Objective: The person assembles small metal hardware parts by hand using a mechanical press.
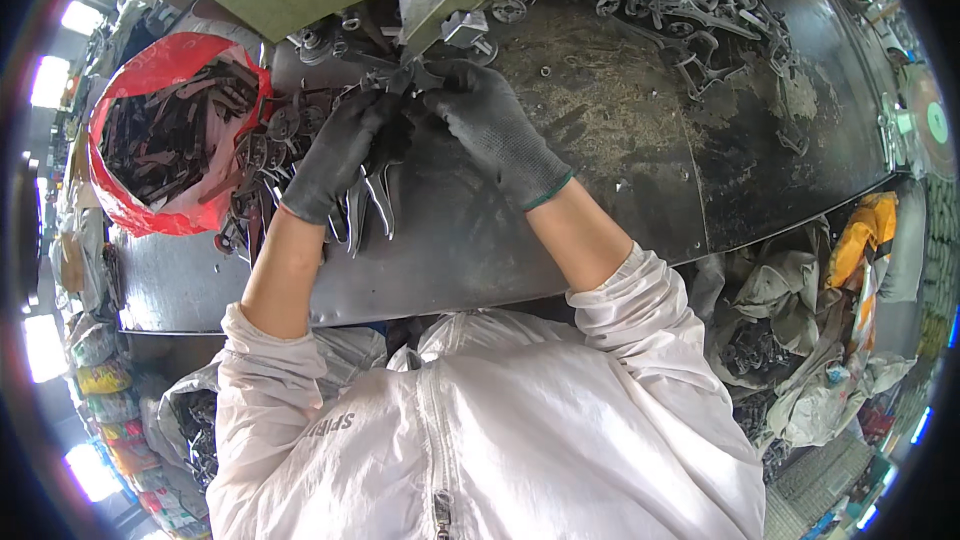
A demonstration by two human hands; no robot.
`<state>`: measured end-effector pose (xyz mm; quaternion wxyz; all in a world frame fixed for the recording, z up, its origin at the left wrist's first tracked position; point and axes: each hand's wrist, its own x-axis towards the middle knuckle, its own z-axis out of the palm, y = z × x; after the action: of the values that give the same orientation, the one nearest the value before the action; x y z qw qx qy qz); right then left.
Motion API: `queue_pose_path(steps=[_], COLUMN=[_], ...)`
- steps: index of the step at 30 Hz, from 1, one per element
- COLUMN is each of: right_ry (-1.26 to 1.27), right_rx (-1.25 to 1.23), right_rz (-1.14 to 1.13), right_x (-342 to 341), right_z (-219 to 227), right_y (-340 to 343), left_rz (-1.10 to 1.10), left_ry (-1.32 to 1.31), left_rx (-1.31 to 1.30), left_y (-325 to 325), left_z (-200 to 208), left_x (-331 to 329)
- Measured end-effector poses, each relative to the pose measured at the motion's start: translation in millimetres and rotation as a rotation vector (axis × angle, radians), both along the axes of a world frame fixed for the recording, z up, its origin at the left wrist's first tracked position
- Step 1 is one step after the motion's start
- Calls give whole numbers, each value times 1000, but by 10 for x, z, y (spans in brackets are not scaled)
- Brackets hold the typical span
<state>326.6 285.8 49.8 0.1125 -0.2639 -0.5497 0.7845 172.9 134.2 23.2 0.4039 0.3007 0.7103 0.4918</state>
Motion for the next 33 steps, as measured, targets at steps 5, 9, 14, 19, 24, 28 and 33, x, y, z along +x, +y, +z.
queue_pose_path(steps=[5, 9, 14, 19, 24, 28, 33], right_ry=[212, 159, 20, 32, 81, -27, -90], right_rx=[68, 26, -91, -64, -6, -52, -78], right_rz=[105, 152, 65, 58, 27, 112, 90], right_x=[0, -71, -31, -39, -37, 42, 117], right_z=[-386, -565, -538, -504, -220, -198, -505], right_y=[86, 79, 118, 96, -19, -30, 65], left_rz=[-386, -197, 119, 190, 14, -299, -125], left_ry=[1398, 960, 1012, 1489, 2170, 1807, 1520], left_rx=[-8, -8, -9, -517, -770, -637, -650], left_y=[-4, -66, -445, -1287, -2332, -2703, -2129], left_z=[-392, -416, 414, 555, 66, 35, 130], left_x=[-170, -157, -489, -1644, -2616, -3022, -2639])
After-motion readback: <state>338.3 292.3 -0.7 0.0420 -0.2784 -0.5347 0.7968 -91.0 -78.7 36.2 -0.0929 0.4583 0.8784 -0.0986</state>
